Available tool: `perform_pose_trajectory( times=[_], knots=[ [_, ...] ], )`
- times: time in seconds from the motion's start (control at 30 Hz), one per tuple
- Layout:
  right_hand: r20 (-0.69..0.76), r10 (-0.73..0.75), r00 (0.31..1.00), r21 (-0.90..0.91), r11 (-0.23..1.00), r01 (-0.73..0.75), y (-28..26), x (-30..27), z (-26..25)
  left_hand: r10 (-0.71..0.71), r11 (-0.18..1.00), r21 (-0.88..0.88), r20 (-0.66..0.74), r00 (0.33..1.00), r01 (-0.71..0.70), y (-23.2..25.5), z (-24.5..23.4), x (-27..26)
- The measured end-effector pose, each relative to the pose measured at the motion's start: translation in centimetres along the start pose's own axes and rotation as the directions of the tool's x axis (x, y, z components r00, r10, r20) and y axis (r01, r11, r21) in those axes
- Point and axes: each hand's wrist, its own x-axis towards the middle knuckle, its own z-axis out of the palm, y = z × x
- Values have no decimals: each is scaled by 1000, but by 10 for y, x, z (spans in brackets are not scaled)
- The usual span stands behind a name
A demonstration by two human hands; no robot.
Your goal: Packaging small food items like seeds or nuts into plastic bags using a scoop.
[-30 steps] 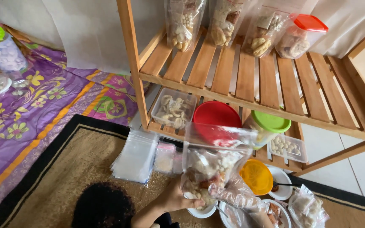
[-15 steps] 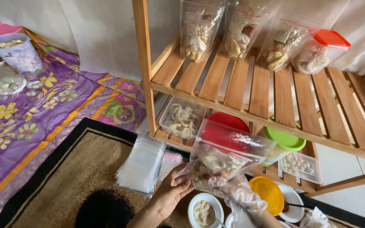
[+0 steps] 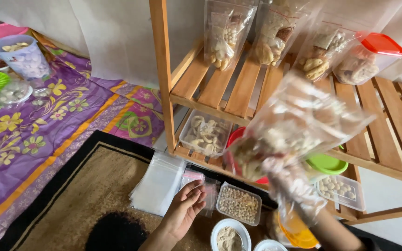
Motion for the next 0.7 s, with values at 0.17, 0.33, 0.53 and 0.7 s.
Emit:
perform_pose_trajectory(
  times=[0.17,0.33,0.53,0.7],
  knots=[
    [-247,-98,964,344,921,182,-99,76,-6,27,1000,-11,15,1000,-27,-4,-37,21],
    [-377,164,911,327,944,-35,-93,188,-43,-34,998,-47,-106,994,29,8,-31,27],
    [-294,62,954,307,951,32,-79,245,-62,-58,995,-91,-161,985,43,6,-46,50],
    [-192,22,981,210,978,20,-84,264,-58,-73,995,-87,-208,975,56,6,-63,67]
  ],
)
